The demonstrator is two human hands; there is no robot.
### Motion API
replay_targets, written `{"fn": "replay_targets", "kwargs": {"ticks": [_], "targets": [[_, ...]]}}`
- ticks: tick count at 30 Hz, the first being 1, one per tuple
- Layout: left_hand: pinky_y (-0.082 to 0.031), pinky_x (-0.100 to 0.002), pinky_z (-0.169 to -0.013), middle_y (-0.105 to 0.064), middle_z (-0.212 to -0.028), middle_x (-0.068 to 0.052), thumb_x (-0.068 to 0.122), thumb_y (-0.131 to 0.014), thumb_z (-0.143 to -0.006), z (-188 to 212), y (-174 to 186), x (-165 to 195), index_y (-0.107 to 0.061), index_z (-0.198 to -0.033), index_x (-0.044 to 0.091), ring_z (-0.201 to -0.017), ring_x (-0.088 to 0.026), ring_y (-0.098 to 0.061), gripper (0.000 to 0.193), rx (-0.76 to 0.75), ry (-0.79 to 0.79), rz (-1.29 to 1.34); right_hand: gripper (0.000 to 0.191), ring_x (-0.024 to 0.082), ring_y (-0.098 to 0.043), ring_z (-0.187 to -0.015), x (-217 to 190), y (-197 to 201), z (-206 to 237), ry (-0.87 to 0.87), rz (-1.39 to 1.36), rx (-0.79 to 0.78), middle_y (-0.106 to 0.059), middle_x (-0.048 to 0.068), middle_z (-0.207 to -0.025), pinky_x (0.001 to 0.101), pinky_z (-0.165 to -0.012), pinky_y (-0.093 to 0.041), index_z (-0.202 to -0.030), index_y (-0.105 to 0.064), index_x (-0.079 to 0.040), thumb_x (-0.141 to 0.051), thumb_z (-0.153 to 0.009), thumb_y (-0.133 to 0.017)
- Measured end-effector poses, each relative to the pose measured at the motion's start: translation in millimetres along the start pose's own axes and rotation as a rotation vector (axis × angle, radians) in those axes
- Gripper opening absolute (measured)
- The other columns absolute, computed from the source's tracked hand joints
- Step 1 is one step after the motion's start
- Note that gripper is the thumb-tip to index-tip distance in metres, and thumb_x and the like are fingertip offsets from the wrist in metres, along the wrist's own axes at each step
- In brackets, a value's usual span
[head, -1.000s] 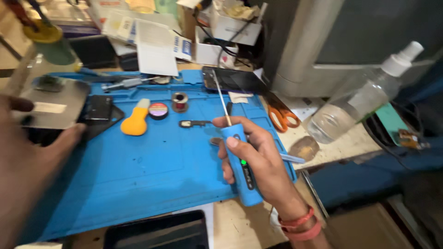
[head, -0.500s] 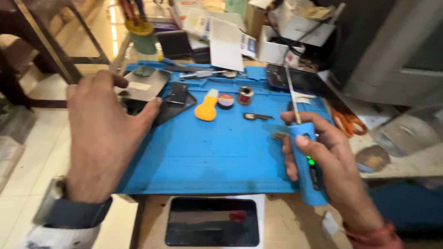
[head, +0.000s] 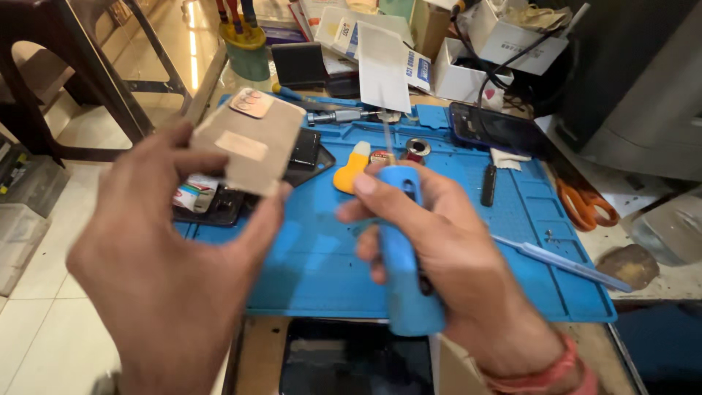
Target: The person cleans a small electronic component with a brush, then uses a soldering iron to apply heat to a smartphone back cover and a circuit board. The person handles the back cover and circuit board, moving them on the workbench while applying heat.
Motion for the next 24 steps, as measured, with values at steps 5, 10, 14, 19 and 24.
{"fn": "replay_targets", "kwargs": {"ticks": [5, 10, 14, 19, 24], "targets": [[-0.057, -0.041, -0.088, -0.069, -0.124, -0.018, 0.013, -0.093, -0.066, 13.8, -6.3, 5.8, -0.069, -0.099, -0.001, -0.114, -0.032, -0.069, 0.043, -0.044, 0.133, 0.140, 0.035, 0.013, -0.064, -0.067, 2.7, -31.0, -12.1, 0.010, -0.003, 0.007, -0.069, 0.010, -0.085, 0.0279, -0.050, -0.052, -0.117, -0.066, -0.002, -0.021, -0.090, -0.079], [-0.057, -0.042, -0.090, -0.067, -0.126, -0.017, 0.017, -0.095, -0.064, 21.4, -9.7, 2.5, -0.068, -0.100, 0.000, -0.117, -0.032, -0.067, 0.048, -0.083, 0.137, 0.165, 0.040, 0.010, -0.063, -0.063, 2.4, -33.2, -13.4, 0.072, 0.044, 0.044, -0.070, 0.003, -0.086, 0.0261, -0.047, -0.052, -0.116, -0.063, -0.007, -0.013, -0.080, -0.079], [-0.056, -0.042, -0.091, -0.065, -0.129, -0.017, 0.020, -0.095, -0.060, 31.3, -10.9, 5.3, -0.065, -0.109, 0.000, -0.119, -0.034, -0.066, 0.060, -0.120, 0.081, 0.144, 0.039, 0.011, -0.060, -0.057, 3.6, -20.6, -15.2, 0.059, 0.060, 0.098, -0.068, 0.004, -0.082, 0.0265, -0.046, -0.050, -0.115, -0.064, -0.006, -0.010, -0.079, -0.077], [-0.052, -0.046, -0.098, -0.062, -0.127, -0.019, 0.020, -0.090, -0.069, 27.9, -4.5, -20.5, -0.061, -0.119, -0.001, -0.122, -0.036, -0.060, 0.061, -0.143, 0.030, -0.028, 0.039, 0.012, -0.059, -0.058, -5.9, 13.3, -16.1, 0.108, 0.172, 0.203, -0.068, 0.004, -0.082, 0.0273, -0.045, -0.048, -0.114, -0.062, -0.006, -0.008, -0.078, -0.077], [-0.048, -0.049, -0.099, -0.064, -0.126, -0.019, 0.027, -0.087, -0.077, 18.2, -17.1, -51.3, -0.071, -0.120, 0.000, -0.121, -0.038, -0.055, 0.053, -0.251, -0.004, -0.314, 0.038, 0.009, -0.062, -0.064, -6.7, 35.1, -10.7, 0.122, 0.238, 0.262, -0.067, 0.003, -0.081, 0.0277, -0.046, -0.050, -0.114, -0.062, -0.006, -0.008, -0.078, -0.076]]}}
Point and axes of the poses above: each hand's wrist, its own z-axis away from the middle knuckle, its own y-axis out of the back of the hand, x = y × z, the point moved 9 cm from there along -z, towards the middle knuckle
